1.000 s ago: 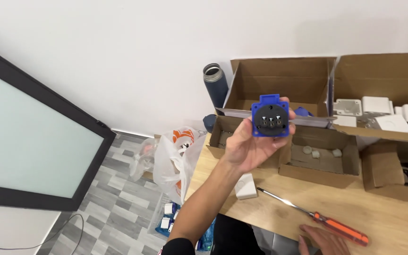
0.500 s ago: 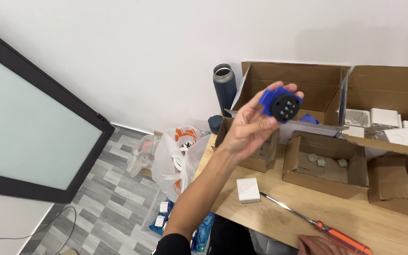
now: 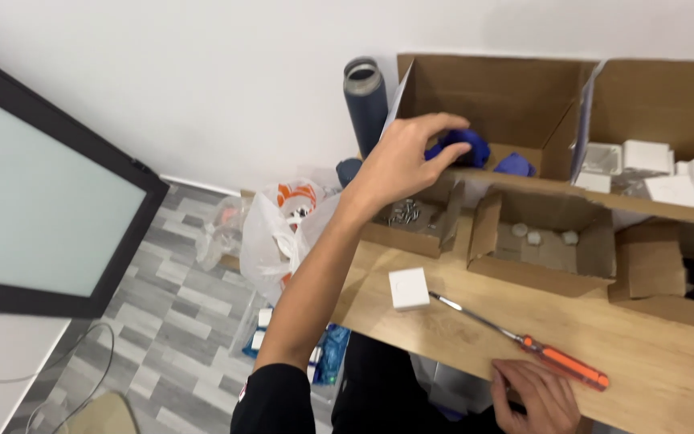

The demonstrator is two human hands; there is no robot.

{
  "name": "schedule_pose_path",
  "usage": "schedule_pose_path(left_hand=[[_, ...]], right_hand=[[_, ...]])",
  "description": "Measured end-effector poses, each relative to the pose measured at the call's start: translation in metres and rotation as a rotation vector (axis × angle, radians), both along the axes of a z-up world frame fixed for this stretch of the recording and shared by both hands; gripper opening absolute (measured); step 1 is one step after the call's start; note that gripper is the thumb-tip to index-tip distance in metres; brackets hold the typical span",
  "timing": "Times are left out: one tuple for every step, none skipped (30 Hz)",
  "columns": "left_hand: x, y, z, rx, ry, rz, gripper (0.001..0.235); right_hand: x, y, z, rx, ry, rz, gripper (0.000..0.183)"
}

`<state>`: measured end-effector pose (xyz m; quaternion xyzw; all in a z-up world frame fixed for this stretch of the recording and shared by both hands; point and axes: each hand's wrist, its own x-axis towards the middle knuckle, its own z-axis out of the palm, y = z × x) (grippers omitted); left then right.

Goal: Assembling electrical components by fitting plastic parts together and tightening screws with a screwdriver.

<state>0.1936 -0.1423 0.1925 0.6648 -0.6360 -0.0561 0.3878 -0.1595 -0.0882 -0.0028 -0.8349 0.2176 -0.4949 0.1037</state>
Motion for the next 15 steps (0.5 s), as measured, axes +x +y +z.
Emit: schedule_pose_path(left_hand=[[-0.004, 0.004, 0.004, -0.032, 0.017, -0.023, 0.037], [-0.008, 0.014, 0.003, -0.023, 0.027, -0.019, 0.037], [-0.012, 0.024, 0.002, -0.141, 0.002, -0.052, 0.031], [-0.017, 0.033, 0.0, -0.258, -0.025, -0.085, 0.026], [-0.021, 0.048, -0.007, -0.248, -0.011, -0.082, 0.026], [-0.026, 0.063, -0.014, -0.284, -0.003, -0.092, 0.028], [-0.029, 0.075, -0.019, -0.326, -0.001, -0.106, 0.03], [-0.035, 0.091, -0.029, -0.321, 0.007, -0.107, 0.03], [-0.041, 0.107, -0.038, -0.282, 0.049, -0.065, 0.034], [-0.048, 0.124, -0.048, -0.243, 0.09, -0.025, 0.038], [-0.05, 0.131, -0.069, -0.237, 0.097, -0.027, 0.038], [-0.052, 0.139, -0.09, -0.17, 0.117, 0.005, 0.058], [-0.055, 0.148, -0.112, -0.101, 0.141, 0.037, 0.079], [-0.062, 0.152, -0.114, -0.094, 0.151, 0.036, 0.079], [-0.067, 0.157, -0.116, 0.025, 0.265, 0.061, 0.085]], right_hand=[[0.0, -0.002, 0.004, -0.023, 0.013, 0.016, 0.005], [0.001, -0.001, 0.006, -0.014, 0.023, 0.021, 0.005], [0.001, -0.001, 0.007, -0.025, 0.044, 0.012, 0.004], [0.001, 0.0, 0.009, -0.035, 0.064, 0.004, 0.005], [0.0, 0.002, 0.006, -0.025, 0.078, 0.007, 0.005], [-0.002, 0.004, 0.004, 0.013, 0.085, -0.002, 0.005], [0.0, 0.004, 0.001, 0.044, 0.086, -0.013, 0.005], [-0.001, 0.004, 0.002, 0.05, 0.093, -0.015, 0.005], [-0.002, 0.005, 0.003, 0.08, 0.117, -0.012, 0.003], [-0.002, 0.005, 0.004, 0.11, 0.142, -0.009, 0.002], [-0.001, 0.005, 0.007, 0.115, 0.147, -0.012, 0.002], [0.001, 0.006, 0.01, 0.16, 0.151, 0.0, 0.002], [0.002, 0.006, 0.014, 0.205, 0.159, 0.013, 0.003], [0.001, 0.007, 0.015, 0.212, 0.169, 0.01, 0.003], [0.002, 0.006, 0.017, 0.273, 0.162, 0.04, 0.005]])
